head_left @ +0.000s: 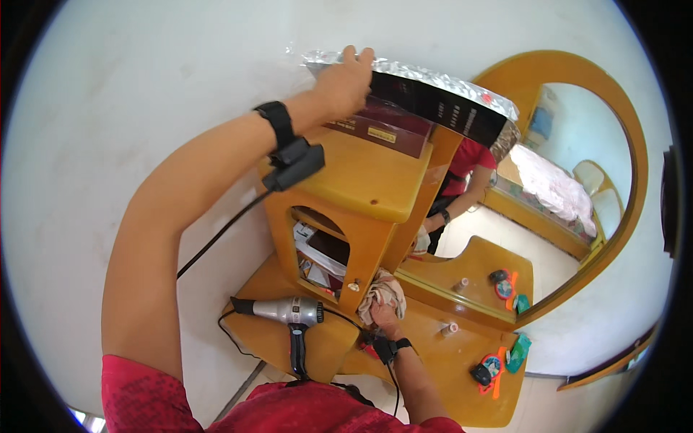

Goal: Cleaning and tidying a wooden vanity and mirror with a cloth.

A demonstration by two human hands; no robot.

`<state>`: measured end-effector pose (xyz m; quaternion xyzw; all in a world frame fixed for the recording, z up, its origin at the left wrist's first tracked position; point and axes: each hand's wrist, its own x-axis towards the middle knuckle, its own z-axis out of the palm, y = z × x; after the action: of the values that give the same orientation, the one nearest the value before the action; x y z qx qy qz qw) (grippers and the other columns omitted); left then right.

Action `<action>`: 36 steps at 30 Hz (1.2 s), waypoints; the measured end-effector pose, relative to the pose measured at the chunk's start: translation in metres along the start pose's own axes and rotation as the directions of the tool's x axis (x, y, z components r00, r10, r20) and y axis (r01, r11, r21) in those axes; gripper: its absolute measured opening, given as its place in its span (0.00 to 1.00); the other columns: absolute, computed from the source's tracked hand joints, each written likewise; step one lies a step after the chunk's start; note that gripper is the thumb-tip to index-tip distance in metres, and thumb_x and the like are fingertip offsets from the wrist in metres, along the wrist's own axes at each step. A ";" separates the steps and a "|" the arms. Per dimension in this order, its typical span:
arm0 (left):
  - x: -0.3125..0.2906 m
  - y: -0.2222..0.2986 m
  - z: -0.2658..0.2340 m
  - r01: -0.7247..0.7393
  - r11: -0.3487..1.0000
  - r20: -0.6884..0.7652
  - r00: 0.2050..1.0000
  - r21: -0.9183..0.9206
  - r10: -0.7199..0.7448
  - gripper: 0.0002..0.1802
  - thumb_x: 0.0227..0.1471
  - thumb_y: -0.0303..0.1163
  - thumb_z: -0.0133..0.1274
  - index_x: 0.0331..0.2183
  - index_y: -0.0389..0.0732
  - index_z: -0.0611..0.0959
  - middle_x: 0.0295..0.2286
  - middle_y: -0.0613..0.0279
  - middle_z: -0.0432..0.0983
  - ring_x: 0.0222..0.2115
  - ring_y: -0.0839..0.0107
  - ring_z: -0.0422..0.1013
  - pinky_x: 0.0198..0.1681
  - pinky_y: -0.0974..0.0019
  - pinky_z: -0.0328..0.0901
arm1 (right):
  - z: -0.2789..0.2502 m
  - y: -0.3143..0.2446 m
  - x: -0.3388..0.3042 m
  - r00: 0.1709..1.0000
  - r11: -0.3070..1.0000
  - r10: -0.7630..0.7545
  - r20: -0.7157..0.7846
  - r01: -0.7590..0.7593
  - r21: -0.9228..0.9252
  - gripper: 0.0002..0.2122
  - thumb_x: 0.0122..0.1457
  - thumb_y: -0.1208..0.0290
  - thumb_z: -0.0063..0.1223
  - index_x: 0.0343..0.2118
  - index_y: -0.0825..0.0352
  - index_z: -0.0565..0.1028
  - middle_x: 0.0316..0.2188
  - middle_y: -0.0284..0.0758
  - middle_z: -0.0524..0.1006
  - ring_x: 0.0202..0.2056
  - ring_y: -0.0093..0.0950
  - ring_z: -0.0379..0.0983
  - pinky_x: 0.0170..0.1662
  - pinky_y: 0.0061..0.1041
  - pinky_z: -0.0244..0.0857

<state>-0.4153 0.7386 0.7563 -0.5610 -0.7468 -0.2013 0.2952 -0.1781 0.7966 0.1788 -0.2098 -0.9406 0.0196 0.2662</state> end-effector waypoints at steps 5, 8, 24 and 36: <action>0.005 -0.033 -0.025 -0.144 0.978 0.221 0.969 0.152 0.108 0.39 0.46 0.27 0.59 0.56 0.36 0.58 0.50 0.38 0.60 0.41 0.41 0.71 0.44 0.49 0.68 | -0.015 -0.004 0.011 0.966 0.991 0.059 0.254 -0.087 0.099 0.13 0.59 0.66 0.43 0.45 0.62 0.74 0.54 0.46 0.71 0.32 0.42 0.78 0.49 0.57 0.57; -0.017 -0.034 -0.029 -0.265 0.961 0.251 0.928 -0.074 0.275 0.52 0.42 0.30 0.64 0.62 0.40 0.51 0.57 0.37 0.55 0.42 0.43 0.71 0.46 0.51 0.68 | -0.014 0.005 0.010 0.958 0.992 0.083 0.273 -0.104 0.064 0.12 0.59 0.66 0.44 0.43 0.63 0.74 0.53 0.48 0.71 0.31 0.44 0.77 0.49 0.58 0.57; -0.015 -0.030 -0.018 -0.364 0.884 0.053 0.929 0.292 0.366 0.76 0.23 0.64 0.69 0.64 0.37 0.46 0.61 0.36 0.51 0.27 0.51 0.76 0.29 0.58 0.72 | -0.006 0.001 0.007 0.926 0.944 0.194 0.323 -0.266 0.197 0.15 0.61 0.65 0.42 0.47 0.66 0.72 0.32 0.51 0.78 0.26 0.49 0.75 0.52 0.57 0.56; -0.009 -0.024 -0.032 -0.439 0.765 0.000 0.867 0.471 0.497 0.57 0.39 0.48 0.64 0.63 0.35 0.53 0.56 0.37 0.62 0.20 0.57 0.75 0.22 0.60 0.71 | 0.005 -0.009 -0.001 0.992 0.983 0.108 0.065 -0.117 0.144 0.10 0.60 0.68 0.40 0.38 0.62 0.75 0.36 0.49 0.79 0.25 0.47 0.76 0.53 0.58 0.53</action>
<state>-0.4300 0.7052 0.7751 -0.6304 -0.5887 0.0250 0.5053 -0.1832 0.7887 0.1753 -0.2418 -0.9304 0.1101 0.2526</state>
